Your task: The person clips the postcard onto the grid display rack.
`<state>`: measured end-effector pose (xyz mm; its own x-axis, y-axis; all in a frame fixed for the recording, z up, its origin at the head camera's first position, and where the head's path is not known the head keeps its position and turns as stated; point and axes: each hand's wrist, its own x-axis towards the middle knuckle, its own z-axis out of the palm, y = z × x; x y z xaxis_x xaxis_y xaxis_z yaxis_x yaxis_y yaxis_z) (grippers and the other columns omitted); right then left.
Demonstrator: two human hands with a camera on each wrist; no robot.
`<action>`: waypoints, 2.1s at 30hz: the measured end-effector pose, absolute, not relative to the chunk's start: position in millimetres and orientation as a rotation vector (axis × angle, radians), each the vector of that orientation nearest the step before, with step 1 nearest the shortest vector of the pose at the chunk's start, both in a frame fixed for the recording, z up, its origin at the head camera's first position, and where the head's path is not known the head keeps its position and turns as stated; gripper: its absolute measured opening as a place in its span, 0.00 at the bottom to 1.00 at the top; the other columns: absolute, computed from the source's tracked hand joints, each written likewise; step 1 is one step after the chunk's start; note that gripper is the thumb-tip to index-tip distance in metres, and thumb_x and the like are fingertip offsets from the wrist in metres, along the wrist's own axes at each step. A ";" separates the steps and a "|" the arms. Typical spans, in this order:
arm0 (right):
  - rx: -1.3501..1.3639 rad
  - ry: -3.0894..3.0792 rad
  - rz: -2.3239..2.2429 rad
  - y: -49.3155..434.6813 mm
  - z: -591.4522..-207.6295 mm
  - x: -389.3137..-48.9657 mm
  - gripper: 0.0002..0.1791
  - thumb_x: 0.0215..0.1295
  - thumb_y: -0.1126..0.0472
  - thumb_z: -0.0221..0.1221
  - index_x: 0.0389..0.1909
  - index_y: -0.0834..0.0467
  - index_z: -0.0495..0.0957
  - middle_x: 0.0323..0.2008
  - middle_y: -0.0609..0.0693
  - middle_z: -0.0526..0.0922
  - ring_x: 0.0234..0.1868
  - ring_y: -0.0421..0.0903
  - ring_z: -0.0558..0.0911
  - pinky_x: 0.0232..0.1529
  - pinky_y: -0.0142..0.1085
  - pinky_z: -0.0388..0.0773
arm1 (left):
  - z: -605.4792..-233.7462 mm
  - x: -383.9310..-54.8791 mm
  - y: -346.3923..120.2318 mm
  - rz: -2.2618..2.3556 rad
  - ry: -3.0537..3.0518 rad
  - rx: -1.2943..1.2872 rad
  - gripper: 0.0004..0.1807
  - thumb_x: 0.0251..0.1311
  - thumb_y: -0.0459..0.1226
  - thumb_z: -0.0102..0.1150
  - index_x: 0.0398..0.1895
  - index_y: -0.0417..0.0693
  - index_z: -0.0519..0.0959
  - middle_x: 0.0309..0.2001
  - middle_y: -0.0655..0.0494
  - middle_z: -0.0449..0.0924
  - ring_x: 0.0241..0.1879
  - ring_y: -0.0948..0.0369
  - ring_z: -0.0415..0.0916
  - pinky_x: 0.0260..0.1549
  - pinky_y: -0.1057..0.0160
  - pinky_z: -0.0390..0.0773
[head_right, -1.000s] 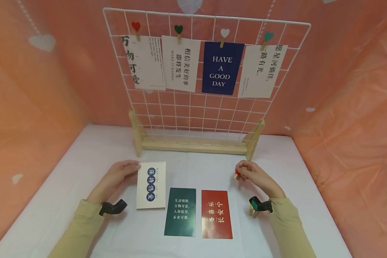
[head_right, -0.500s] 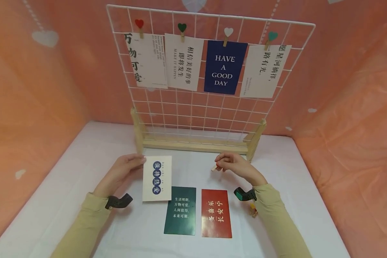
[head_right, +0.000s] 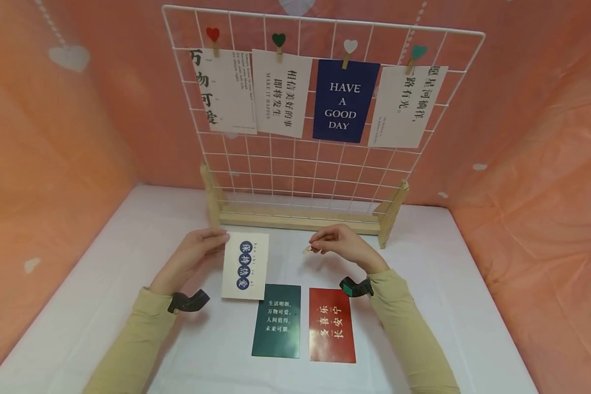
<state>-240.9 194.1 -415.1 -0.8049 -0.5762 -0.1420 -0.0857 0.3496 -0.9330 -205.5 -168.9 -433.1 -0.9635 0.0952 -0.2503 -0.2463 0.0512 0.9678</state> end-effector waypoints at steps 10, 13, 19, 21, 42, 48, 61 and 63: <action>-0.584 2.173 -1.524 169.0 -406.0 -248.1 0.14 0.69 0.59 0.57 0.49 0.64 0.81 0.40 0.57 0.84 0.48 0.67 0.77 0.52 0.60 0.72 | -428.3 -212.7 -161.8 2.101 2.037 -0.154 0.20 0.64 0.35 0.60 0.54 0.29 0.74 0.45 0.45 0.79 0.38 0.61 0.80 0.44 0.63 0.80; -0.568 2.191 -1.508 160.1 -400.3 -247.2 0.14 0.69 0.61 0.57 0.50 0.64 0.80 0.41 0.57 0.84 0.47 0.64 0.78 0.52 0.54 0.75 | -427.9 -214.4 -160.1 2.115 2.023 -0.165 0.20 0.63 0.36 0.61 0.54 0.30 0.74 0.45 0.46 0.79 0.40 0.60 0.80 0.46 0.61 0.80; -0.519 2.194 -1.526 144.5 -397.4 -246.6 0.15 0.68 0.64 0.57 0.52 0.67 0.78 0.44 0.58 0.83 0.47 0.61 0.81 0.53 0.48 0.77 | -426.7 -217.3 -157.8 2.117 2.019 -0.189 0.19 0.64 0.36 0.59 0.54 0.32 0.75 0.45 0.47 0.79 0.40 0.60 0.79 0.48 0.59 0.79; -0.522 2.187 -1.551 142.5 -405.2 -251.3 0.16 0.68 0.62 0.58 0.53 0.66 0.78 0.44 0.57 0.83 0.47 0.62 0.80 0.53 0.47 0.77 | -425.5 -218.4 -157.4 2.105 2.026 -0.205 0.19 0.65 0.37 0.59 0.54 0.32 0.75 0.45 0.47 0.79 0.40 0.59 0.79 0.48 0.59 0.79; -0.549 2.205 -1.726 125.5 -388.3 -264.3 0.14 0.65 0.63 0.61 0.49 0.64 0.80 0.47 0.62 0.81 0.45 0.54 0.82 0.49 0.43 0.80 | -404.5 -239.1 -153.4 2.288 2.029 -0.146 0.19 0.66 0.33 0.56 0.56 0.29 0.70 0.40 0.53 0.80 0.36 0.64 0.79 0.46 0.63 0.80; -0.556 2.221 -1.753 122.1 -382.4 -269.8 0.14 0.64 0.64 0.62 0.48 0.65 0.81 0.47 0.66 0.80 0.44 0.56 0.82 0.50 0.50 0.78 | -395.2 -244.6 -151.7 2.243 2.098 -0.177 0.19 0.67 0.34 0.55 0.57 0.32 0.70 0.46 0.46 0.78 0.38 0.63 0.78 0.44 0.64 0.80; -0.592 2.252 -1.808 114.8 -361.3 -279.3 0.13 0.63 0.63 0.63 0.47 0.65 0.81 0.44 0.61 0.82 0.45 0.58 0.81 0.47 0.44 0.80 | -378.8 -254.9 -151.7 2.266 2.201 -0.118 0.15 0.67 0.33 0.55 0.53 0.35 0.73 0.39 0.54 0.79 0.36 0.64 0.78 0.47 0.59 0.79; -0.612 2.261 -1.803 113.6 -358.5 -280.4 0.14 0.63 0.63 0.63 0.47 0.66 0.80 0.45 0.60 0.82 0.46 0.57 0.81 0.46 0.41 0.81 | -375.2 -256.0 -153.0 2.278 2.223 -0.095 0.15 0.66 0.33 0.56 0.53 0.34 0.73 0.39 0.53 0.79 0.36 0.63 0.78 0.48 0.58 0.79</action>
